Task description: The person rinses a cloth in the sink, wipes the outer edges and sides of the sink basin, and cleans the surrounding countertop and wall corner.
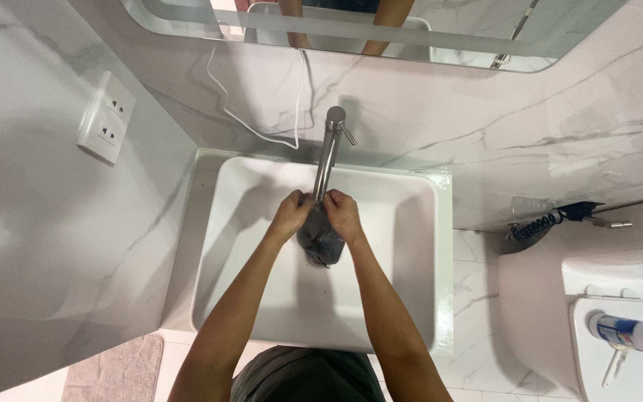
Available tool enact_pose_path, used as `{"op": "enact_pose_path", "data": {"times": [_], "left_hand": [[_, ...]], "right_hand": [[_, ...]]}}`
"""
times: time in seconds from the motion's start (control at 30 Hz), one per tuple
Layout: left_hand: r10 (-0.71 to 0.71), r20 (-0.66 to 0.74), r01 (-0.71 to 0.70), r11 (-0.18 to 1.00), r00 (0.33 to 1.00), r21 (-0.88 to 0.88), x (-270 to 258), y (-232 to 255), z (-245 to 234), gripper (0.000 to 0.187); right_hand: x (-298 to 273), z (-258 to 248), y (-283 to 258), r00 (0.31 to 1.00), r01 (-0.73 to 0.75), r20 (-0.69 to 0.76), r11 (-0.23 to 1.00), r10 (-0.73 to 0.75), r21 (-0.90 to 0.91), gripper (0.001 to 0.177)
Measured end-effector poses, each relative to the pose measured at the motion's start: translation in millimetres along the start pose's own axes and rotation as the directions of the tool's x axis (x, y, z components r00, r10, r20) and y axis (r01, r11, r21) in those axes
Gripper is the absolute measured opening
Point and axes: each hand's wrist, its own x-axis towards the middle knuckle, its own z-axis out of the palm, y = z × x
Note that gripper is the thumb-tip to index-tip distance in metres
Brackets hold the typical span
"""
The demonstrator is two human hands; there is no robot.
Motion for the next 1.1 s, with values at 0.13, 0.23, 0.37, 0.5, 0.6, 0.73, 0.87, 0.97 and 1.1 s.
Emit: {"op": "enact_pose_path", "data": {"times": [0.13, 0.23, 0.37, 0.5, 0.6, 0.73, 0.87, 0.97, 1.1], "left_hand": [[0.221, 0.005, -0.22, 0.972, 0.975, -0.085, 1.1, -13.3, -13.2, 0.024], [0.129, -0.051, -0.113, 0.962, 0.99, 0.248, -3.0, -7.7, -7.9, 0.025], [-0.008, -0.112, 0.038, 0.963, 0.994, 0.267, -6.0, 10.3, 0.3, 0.037], [-0.027, -0.028, 0.027, 0.999, 0.999, 0.017, -5.3, 5.7, -13.8, 0.035], [0.111, -0.061, -0.115, 0.991, 0.992, -0.061, -7.6, -0.3, -7.0, 0.028], [0.105, -0.123, -0.111, 0.993, 0.987, -0.042, -13.6, 7.6, 1.5, 0.024], [-0.095, -0.053, 0.1, 0.991, 0.994, 0.092, -4.6, 9.3, 3.6, 0.031], [-0.02, -0.02, 0.021, 0.997, 1.0, 0.07, 3.1, -9.4, 8.2, 0.032], [0.142, 0.121, -0.096, 0.941, 0.982, -0.325, -0.9, -16.5, 0.6, 0.027]], "right_hand": [[-5.8, -16.0, 4.2, 0.948, 0.133, 0.221, 0.915, -0.23, 0.38, 0.015], [-10.3, -15.4, -1.9, 0.968, 0.18, 0.179, 0.984, -0.176, -0.005, 0.015], [-11.7, -10.1, -10.3, 0.969, 0.08, 0.223, 0.989, -0.106, 0.123, 0.018], [-13.3, -25.4, -10.0, 0.911, 0.224, 0.377, 0.968, -0.167, -0.114, 0.017], [-11.0, -26.2, -20.1, 0.99, 0.052, 0.133, 0.99, -0.034, -0.128, 0.023], [-8.2, -22.6, -28.9, 0.972, 0.164, 0.16, 0.984, -0.173, 0.073, 0.015], [-2.5, -23.5, -26.3, 0.95, 0.074, 0.276, 0.961, -0.149, 0.265, 0.015], [2.6, -18.6, -13.0, 0.973, -0.042, 0.227, 0.938, -0.04, 0.344, 0.013], [-0.2, -15.3, -3.5, 0.912, -0.037, 0.374, 0.874, -0.169, 0.484, 0.011]]}}
